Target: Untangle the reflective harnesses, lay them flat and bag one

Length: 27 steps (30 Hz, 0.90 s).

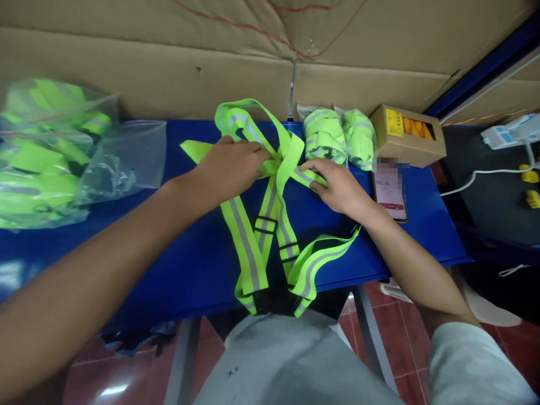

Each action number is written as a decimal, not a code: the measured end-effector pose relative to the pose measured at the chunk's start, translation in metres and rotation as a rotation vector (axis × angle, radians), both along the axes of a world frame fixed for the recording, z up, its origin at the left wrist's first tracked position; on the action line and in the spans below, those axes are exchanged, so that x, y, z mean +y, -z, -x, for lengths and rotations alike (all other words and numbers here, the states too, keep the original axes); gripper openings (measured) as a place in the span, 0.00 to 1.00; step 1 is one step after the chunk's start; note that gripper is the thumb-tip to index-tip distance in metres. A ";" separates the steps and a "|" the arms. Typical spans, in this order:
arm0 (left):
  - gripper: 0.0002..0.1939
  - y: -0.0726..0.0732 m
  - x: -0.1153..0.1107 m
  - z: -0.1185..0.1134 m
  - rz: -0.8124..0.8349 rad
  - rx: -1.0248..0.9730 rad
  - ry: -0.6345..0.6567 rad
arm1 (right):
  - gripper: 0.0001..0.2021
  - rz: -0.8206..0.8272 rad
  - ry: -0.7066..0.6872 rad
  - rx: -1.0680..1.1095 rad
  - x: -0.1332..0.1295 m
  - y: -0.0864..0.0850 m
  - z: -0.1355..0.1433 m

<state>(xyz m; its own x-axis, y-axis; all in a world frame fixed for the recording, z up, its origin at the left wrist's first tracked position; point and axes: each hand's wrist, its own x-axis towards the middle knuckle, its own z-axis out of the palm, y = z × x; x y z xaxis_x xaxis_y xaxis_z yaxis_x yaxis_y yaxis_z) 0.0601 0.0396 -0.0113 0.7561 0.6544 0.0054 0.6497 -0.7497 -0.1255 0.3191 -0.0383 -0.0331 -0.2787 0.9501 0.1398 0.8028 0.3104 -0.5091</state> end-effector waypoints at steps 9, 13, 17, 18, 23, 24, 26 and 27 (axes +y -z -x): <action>0.32 -0.006 0.020 0.014 0.149 0.002 0.084 | 0.23 0.015 0.026 -0.041 0.001 0.003 -0.005; 0.43 -0.017 0.021 0.022 0.103 0.040 0.055 | 0.23 0.040 0.027 -0.058 0.003 0.003 -0.008; 0.47 -0.025 0.022 0.029 -0.036 0.023 0.079 | 0.22 0.073 0.033 -0.073 0.004 0.001 -0.012; 0.45 -0.026 0.024 0.031 -0.067 0.013 0.095 | 0.22 0.089 0.034 -0.076 0.004 0.000 -0.013; 0.25 -0.030 0.047 0.045 -0.026 -0.025 0.044 | 0.21 0.139 0.057 -0.095 0.005 -0.003 -0.013; 0.23 -0.031 0.050 0.046 0.006 -0.025 0.031 | 0.21 0.145 0.056 -0.097 0.004 -0.004 -0.012; 0.20 -0.035 0.052 0.045 0.054 -0.046 0.023 | 0.20 0.157 0.049 -0.092 0.004 -0.004 -0.012; 0.18 -0.037 0.051 0.043 0.056 -0.065 0.023 | 0.20 0.164 0.041 -0.085 0.003 -0.005 -0.012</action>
<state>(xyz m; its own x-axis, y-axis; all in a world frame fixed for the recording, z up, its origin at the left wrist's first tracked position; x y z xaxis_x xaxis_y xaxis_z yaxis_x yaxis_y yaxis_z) 0.0167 0.0905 0.0255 0.7700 0.6377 0.0190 0.6379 -0.7690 -0.0413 0.3310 -0.0353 -0.0284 -0.2436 0.9690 -0.0407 0.8554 0.1949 -0.4800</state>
